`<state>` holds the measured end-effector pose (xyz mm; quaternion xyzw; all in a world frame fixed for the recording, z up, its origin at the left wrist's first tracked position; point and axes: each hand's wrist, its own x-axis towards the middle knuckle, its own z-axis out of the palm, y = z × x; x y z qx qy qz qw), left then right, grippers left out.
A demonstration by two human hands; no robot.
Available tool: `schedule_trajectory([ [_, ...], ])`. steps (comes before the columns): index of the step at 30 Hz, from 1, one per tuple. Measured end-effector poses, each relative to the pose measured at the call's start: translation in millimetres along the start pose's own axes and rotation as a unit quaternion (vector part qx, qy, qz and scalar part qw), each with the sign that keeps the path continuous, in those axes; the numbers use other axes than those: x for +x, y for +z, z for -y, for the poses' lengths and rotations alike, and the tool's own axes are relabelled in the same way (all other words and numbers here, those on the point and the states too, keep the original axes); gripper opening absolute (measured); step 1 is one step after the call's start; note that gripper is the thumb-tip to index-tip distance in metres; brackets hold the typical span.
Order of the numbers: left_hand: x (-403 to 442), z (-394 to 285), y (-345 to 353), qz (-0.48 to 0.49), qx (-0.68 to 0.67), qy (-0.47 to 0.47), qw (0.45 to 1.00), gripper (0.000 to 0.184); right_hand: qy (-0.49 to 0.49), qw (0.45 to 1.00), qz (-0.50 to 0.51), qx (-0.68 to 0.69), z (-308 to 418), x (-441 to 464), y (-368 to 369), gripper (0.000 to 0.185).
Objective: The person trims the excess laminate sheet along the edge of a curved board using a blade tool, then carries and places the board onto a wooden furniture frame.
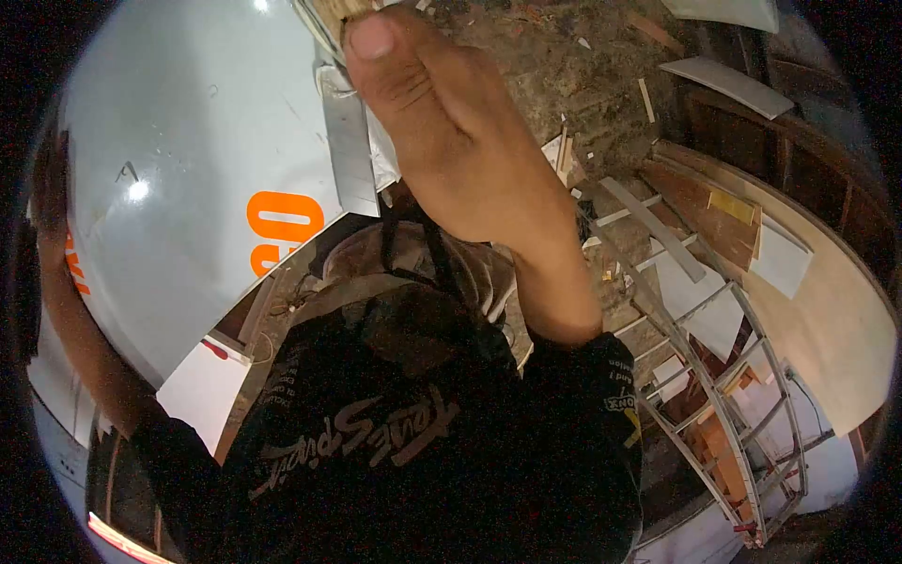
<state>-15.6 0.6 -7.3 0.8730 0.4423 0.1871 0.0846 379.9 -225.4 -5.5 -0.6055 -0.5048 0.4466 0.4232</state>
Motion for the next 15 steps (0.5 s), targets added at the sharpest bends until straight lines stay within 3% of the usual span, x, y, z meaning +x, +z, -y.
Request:
schedule_trajectory([
  [4,2,-3,0,0.003,0.0,0.008,1.0,0.052,0.053,0.997,0.037,-0.035,17,-6,-12,0.054],
  [8,3,-4,0,0.002,0.004,0.014,1.0,0.053,-0.057,0.998,-0.01,-0.03,-8,-16,-6,0.055],
  [15,6,-8,1,0.004,0.011,0.028,1.0,0.055,-0.039,0.998,-0.023,-0.052,0,-25,-6,0.059],
])
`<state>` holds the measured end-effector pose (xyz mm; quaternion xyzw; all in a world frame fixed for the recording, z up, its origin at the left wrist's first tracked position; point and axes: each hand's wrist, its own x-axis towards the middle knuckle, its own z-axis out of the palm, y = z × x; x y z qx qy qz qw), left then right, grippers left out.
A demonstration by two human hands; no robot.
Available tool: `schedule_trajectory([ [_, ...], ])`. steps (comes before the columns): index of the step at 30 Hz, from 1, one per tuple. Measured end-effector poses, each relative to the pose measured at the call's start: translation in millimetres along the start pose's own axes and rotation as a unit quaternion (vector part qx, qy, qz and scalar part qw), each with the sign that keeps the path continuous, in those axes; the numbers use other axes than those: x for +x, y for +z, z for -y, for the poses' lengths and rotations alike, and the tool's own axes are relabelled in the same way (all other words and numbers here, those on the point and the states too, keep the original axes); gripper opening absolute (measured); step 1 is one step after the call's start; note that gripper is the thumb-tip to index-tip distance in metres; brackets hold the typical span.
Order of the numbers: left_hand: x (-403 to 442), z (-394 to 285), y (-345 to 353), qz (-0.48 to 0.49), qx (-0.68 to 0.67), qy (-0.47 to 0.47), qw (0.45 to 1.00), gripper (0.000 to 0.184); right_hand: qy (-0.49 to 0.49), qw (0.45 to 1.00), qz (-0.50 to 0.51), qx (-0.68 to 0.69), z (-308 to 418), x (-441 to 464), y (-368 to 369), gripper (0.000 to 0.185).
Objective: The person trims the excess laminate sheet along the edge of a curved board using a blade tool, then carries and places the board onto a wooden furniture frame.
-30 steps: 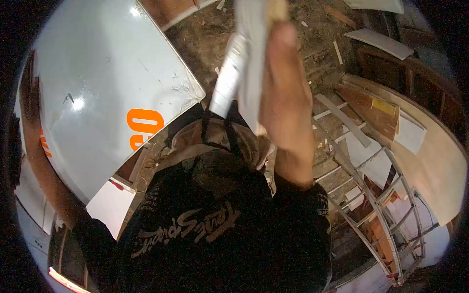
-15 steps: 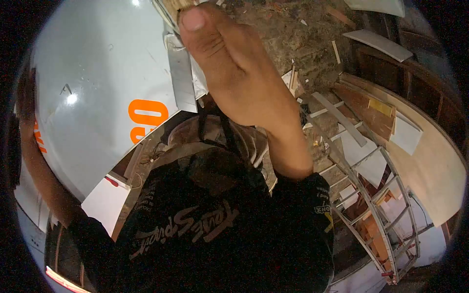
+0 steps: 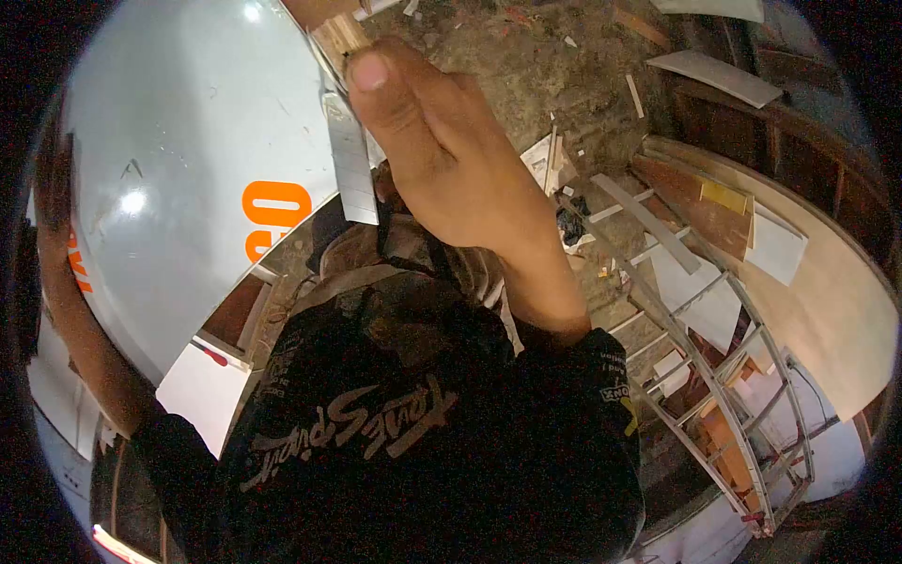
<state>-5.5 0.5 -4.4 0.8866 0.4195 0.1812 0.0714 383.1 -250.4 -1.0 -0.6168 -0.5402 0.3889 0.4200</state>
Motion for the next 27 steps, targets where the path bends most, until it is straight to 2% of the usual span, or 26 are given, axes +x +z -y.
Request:
schedule_trajectory([
  [4,2,-2,-2,-0.001,0.015,0.016,1.0,0.055,0.066,0.998,0.017,-0.005,5,-5,-3,0.063],
  [8,8,-3,-1,-0.002,0.027,0.038,0.999,0.056,0.097,0.994,-0.039,-0.006,5,-30,3,0.069],
  [9,10,-5,-1,-0.003,0.032,0.043,0.999,0.057,0.13,0.989,-0.062,0.046,2,-40,7,0.069],
  [11,9,-9,6,-0.024,0.044,0.037,0.998,0.059,0.187,0.963,-0.118,0.152,-2,-58,14,0.07],
  [13,9,-10,7,-0.024,0.045,0.031,0.998,0.06,0.179,0.904,-0.216,0.322,-18,-73,23,0.07],
  [14,11,-22,5,-0.028,-0.002,0.038,0.999,0.061,0.127,0.936,-0.217,0.247,-17,-72,21,0.069],
  [17,11,-26,1,-0.022,0.039,0.033,0.998,0.06,0.207,0.865,-0.4,0.219,17,-56,54,0.069],
  [19,11,-17,0,-0.018,0.006,0.067,0.998,0.059,0.213,0.834,-0.439,0.255,31,-48,77,0.064],
  [24,7,-15,2,-0.024,0.009,0.11,0.994,0.06,0.144,0.77,-0.515,0.347,34,-52,100,0.057],
  [27,3,-18,-1,-0.019,0.031,0.119,0.992,0.059,0.062,0.771,-0.547,0.32,30,-53,109,0.055],
])
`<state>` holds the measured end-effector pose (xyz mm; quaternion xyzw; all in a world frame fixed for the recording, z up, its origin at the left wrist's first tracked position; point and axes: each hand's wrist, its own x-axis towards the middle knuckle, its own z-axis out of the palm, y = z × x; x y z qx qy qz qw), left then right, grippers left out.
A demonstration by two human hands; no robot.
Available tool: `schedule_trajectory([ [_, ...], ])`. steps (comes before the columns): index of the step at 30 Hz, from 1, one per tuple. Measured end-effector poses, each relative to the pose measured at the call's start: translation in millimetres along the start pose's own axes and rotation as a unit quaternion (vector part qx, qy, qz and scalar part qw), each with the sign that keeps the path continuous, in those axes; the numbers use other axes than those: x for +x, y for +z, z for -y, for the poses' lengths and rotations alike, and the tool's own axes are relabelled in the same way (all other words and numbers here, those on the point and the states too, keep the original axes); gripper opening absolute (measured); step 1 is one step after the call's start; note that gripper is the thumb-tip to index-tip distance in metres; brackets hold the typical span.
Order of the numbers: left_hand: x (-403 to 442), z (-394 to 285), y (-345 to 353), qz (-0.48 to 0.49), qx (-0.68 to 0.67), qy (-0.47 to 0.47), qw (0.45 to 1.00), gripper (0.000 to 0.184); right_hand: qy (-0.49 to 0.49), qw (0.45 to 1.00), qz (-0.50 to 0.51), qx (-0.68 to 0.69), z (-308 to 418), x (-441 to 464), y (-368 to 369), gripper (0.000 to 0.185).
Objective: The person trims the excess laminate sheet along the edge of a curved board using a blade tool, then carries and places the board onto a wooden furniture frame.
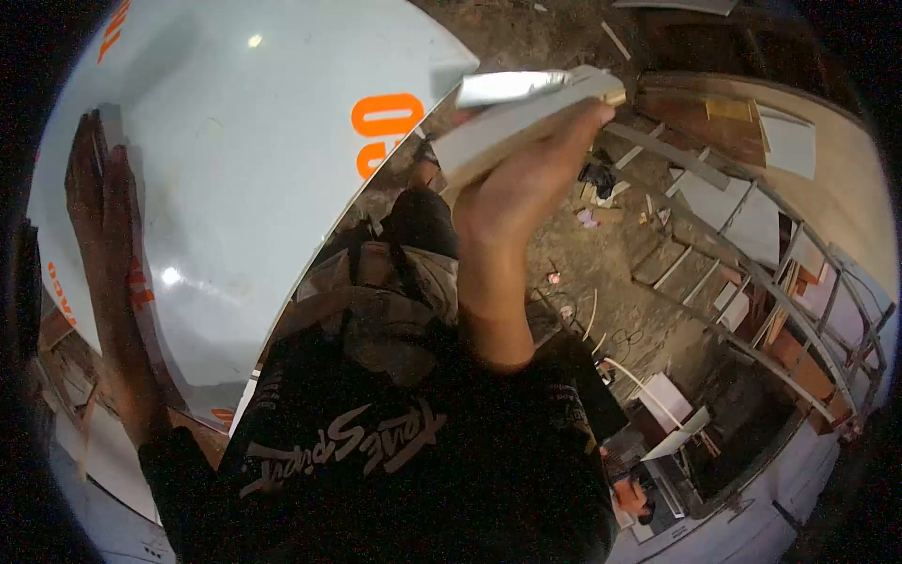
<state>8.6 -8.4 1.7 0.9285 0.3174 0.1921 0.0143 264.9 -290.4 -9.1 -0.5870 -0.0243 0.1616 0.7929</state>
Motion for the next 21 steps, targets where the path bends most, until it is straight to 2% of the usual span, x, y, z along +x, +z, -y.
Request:
schedule_trajectory([
  [1,0,-2,1,-0.001,0.006,0.005,1.0,0.059,-0.009,0.997,-0.071,0.016,-6,1,12,0.071],
  [3,-2,-6,0,0.008,0.0,0.04,0.999,0.058,-0.052,0.989,-0.102,-0.089,-20,-6,22,0.075],
  [5,-1,-3,3,0.011,0.009,0.079,0.997,0.057,-0.115,0.976,-0.15,-0.107,-35,-3,31,0.078],
  [7,0,5,3,0.009,0.03,0.116,0.993,0.057,-0.144,0.971,-0.132,-0.136,-41,-6,30,0.079],
  [9,9,25,1,0.002,0.123,0.295,0.948,0.06,-0.124,0.977,-0.088,-0.148,-39,-10,29,0.081],
  [11,2,19,15,0.009,-0.024,0.081,0.996,0.074,-0.09,0.984,-0.052,-0.143,-33,-21,37,0.077],
  [13,2,13,19,0.075,-0.106,0.014,0.991,0.065,-0.087,0.989,-0.035,-0.117,-35,-29,44,0.068],
  [16,4,32,28,0.067,-0.203,0.073,0.974,0.067,-0.125,0.988,-0.008,-0.09,-43,-16,35,0.061],
  [17,-2,22,22,0.055,-0.279,0.107,0.953,0.067,-0.128,0.987,-0.009,-0.098,-45,-11,29,0.061],
  [18,-5,11,14,0.043,-0.273,0.109,0.955,0.066,-0.13,0.986,-0.008,-0.102,-47,-12,30,0.06],
  [19,-9,0,6,0.031,-0.266,0.111,0.957,0.065,-0.106,0.987,-0.052,-0.105,-40,-21,46,0.059],
  [21,-7,-28,-4,0.017,-0.094,0.049,0.994,0.061,-0.075,0.996,0.022,-0.049,-46,-12,33,0.059],
])
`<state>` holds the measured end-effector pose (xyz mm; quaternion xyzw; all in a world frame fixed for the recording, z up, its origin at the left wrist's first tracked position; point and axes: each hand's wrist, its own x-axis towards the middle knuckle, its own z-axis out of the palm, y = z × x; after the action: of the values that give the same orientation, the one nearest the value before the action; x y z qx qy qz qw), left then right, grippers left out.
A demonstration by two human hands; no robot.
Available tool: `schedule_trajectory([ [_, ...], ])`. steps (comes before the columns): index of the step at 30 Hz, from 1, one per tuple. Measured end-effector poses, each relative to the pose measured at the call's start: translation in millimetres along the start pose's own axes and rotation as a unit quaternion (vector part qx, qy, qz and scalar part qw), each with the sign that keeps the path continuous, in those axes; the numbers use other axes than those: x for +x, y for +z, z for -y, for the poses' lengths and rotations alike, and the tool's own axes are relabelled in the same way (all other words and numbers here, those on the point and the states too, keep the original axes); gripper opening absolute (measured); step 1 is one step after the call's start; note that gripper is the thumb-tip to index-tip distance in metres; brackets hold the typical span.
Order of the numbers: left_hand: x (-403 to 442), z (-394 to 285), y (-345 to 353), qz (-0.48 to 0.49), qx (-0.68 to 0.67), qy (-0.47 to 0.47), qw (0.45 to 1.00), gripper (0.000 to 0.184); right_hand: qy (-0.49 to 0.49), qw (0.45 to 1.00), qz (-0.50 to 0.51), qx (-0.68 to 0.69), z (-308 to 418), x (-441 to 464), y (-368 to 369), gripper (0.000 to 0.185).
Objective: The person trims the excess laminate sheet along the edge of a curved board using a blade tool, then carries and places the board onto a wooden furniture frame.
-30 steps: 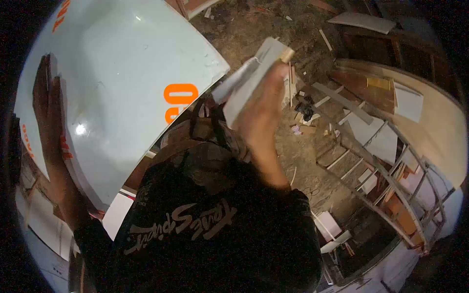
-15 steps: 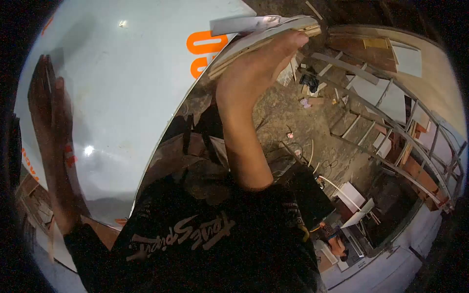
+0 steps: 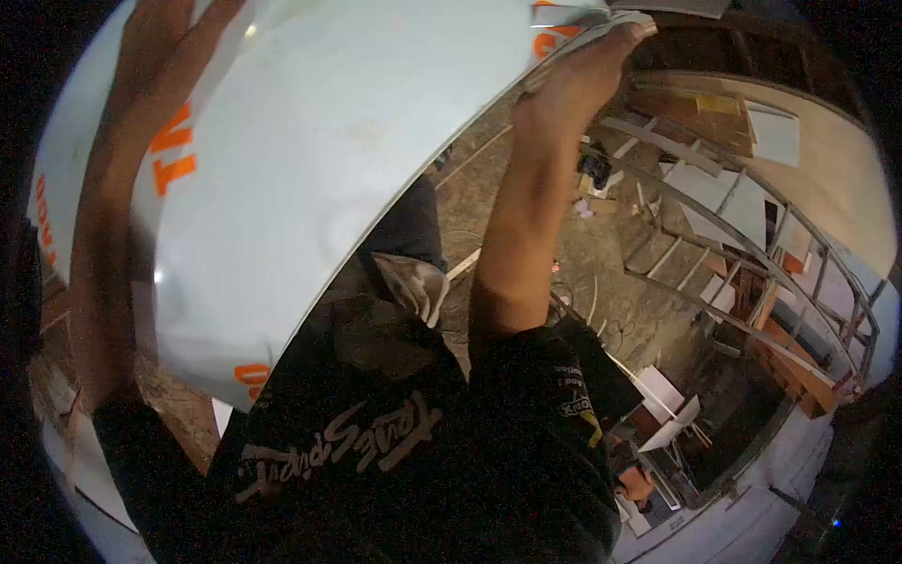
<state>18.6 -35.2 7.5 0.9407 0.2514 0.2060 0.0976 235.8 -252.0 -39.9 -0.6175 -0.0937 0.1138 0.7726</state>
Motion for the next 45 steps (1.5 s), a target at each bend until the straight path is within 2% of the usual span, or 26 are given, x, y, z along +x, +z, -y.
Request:
schedule_trajectory([
  [1,1,0,-4,0.002,0.039,-0.012,0.999,0.061,0.009,0.999,0.031,0.016,1,-1,0,0.059],
  [2,2,0,-7,0.006,0.078,-0.023,0.997,0.06,0.026,0.999,0.021,0.021,1,-2,3,0.059],
  [4,6,2,-11,0.025,0.057,-0.009,0.998,0.062,0.055,0.998,-0.003,0.026,6,-2,6,0.059],
  [8,5,-7,-11,0.002,0.059,-0.025,0.998,0.062,0.023,0.998,0.037,0.053,-2,-4,5,0.058],
  [10,6,-2,-14,0.017,0.036,-0.028,0.999,0.062,-0.008,0.998,0.016,0.052,-3,-8,11,0.051],
  [13,10,-3,-19,0.048,0.018,-0.025,0.998,0.064,-0.022,0.999,-0.033,0.031,5,-20,27,0.052],
  [14,13,-8,-20,0.058,0.016,-0.055,0.997,0.064,-0.023,0.998,-0.052,0.018,6,-24,28,0.052],
  [16,13,-16,-23,0.079,0.009,-0.121,0.989,0.066,-0.013,0.999,-0.015,0.038,2,-32,23,0.053],
  [18,8,-16,-22,0.059,0.023,-0.081,0.995,0.067,-0.036,0.997,0.012,0.07,0,-35,28,0.053],
  [20,4,-10,-17,0.044,0.052,-0.04,0.997,0.068,-0.016,0.993,-0.035,0.108,19,-53,48,0.053],
  [22,7,5,-8,0.037,0.096,0.0,0.995,0.071,-0.037,0.995,-0.024,0.089,20,-56,49,0.053],
  [24,6,12,-6,0.048,0.126,0.063,0.989,0.076,-0.085,0.995,0.042,0.009,1,-52,31,0.054],
  [28,11,18,-17,0.095,0.096,0.182,0.974,0.085,-0.028,0.999,-0.042,-0.009,5,-59,42,0.054],
  [31,18,24,-17,0.119,0.085,0.197,0.969,0.089,-0.055,0.997,-0.027,-0.047,3,-55,32,0.053],
  [34,30,30,-14,0.117,0.035,0.224,0.967,0.088,-0.048,0.998,-0.027,-0.001,2,-66,41,0.05],
  [39,57,27,-8,0.154,0.025,0.184,0.97,0.085,-0.068,0.998,-0.007,-0.006,4,-78,41,0.048],
  [40,58,26,-7,0.162,0.035,0.173,0.971,0.085,-0.037,0.998,-0.043,0.041,5,-82,50,0.051],
  [41,54,28,-8,0.153,0.015,0.179,0.972,0.085,-0.046,0.998,-0.034,0.004,5,-85,47,0.052],
  [45,49,30,-15,0.126,-0.027,0.192,0.973,0.085,-0.045,0.998,-0.035,0.001,8,-97,46,0.053],
])
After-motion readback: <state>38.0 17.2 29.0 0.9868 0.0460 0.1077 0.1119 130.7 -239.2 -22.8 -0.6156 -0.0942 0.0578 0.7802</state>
